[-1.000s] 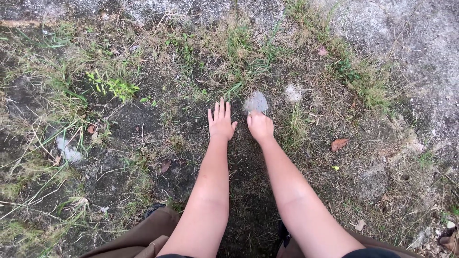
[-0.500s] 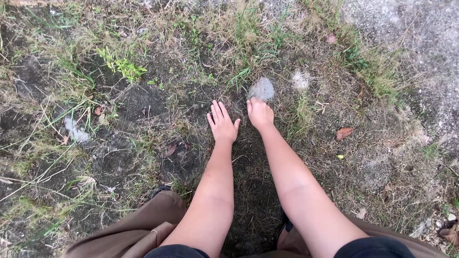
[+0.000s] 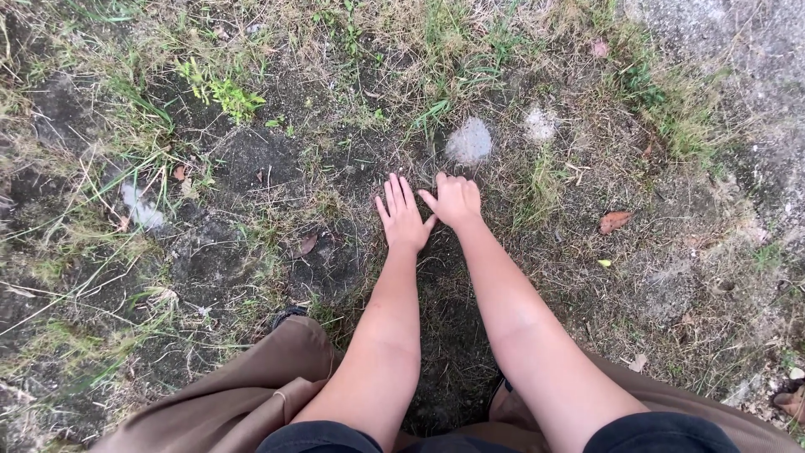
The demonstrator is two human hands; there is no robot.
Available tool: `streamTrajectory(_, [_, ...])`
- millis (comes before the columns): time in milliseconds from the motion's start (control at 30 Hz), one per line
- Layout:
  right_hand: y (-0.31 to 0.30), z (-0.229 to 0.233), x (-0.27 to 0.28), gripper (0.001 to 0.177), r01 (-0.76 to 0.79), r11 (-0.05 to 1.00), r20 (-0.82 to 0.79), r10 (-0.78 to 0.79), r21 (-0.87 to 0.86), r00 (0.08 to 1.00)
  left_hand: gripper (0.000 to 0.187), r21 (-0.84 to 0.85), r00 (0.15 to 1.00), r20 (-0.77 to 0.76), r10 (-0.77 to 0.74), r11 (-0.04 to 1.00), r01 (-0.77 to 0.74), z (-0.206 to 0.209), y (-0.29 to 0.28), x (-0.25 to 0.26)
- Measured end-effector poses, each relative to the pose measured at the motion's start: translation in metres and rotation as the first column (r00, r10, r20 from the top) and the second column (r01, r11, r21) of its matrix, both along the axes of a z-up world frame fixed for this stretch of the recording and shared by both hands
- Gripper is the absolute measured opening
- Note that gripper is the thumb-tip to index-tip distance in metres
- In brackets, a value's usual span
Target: Pulling weeds and grass from the ground by hand.
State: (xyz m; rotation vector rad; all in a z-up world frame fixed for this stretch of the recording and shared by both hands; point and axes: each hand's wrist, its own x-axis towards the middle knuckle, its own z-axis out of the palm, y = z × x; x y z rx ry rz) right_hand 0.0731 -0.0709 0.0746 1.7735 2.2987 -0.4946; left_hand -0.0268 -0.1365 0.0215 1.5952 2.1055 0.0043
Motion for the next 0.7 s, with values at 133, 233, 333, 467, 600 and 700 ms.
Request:
streamTrajectory(133, [0.017,-0.054,0.006,0.038,-0.064,0.993,-0.021,0.067,0.098,0.998,0.12,-0.023,1.0,-0.008,-0.008,1.0,0.008,0.003,0.013,-0.005])
streamTrajectory(233, [0.003,-0.064,0.014,0.031,-0.078,0.996,-0.04,0.081,0.053,0.996,0.121,-0.067,0.999,0.035,-0.011,0.998,0.013,-0.005,0.002,-0.002])
streamTrajectory(333, [-0.001,-0.06,0.015,0.03,0.001,0.998,-0.1,0.005,0.06,0.995,0.122,0.043,0.999,0.052,0.009,0.999,-0.011,-0.002,-0.002,-0.003])
streamTrajectory(467, [0.006,-0.049,0.01,0.025,-0.051,0.961,-0.188,0.105,0.273,0.976,0.121,-0.017,0.999,0.04,-0.009,1.0,0.009,0.005,0.006,-0.008])
streamTrajectory(600, [0.005,-0.047,-0.004,0.02,-0.26,0.937,-0.159,0.301,0.235,0.94,0.121,-0.034,0.999,-0.028,-0.043,0.999,0.042,-0.003,0.009,-0.013])
streamTrajectory(700, [0.009,-0.05,-0.017,0.016,-0.371,0.875,-0.139,0.428,0.309,0.893,0.121,-0.031,0.999,-0.009,-0.04,0.999,0.04,-0.002,0.012,-0.017])
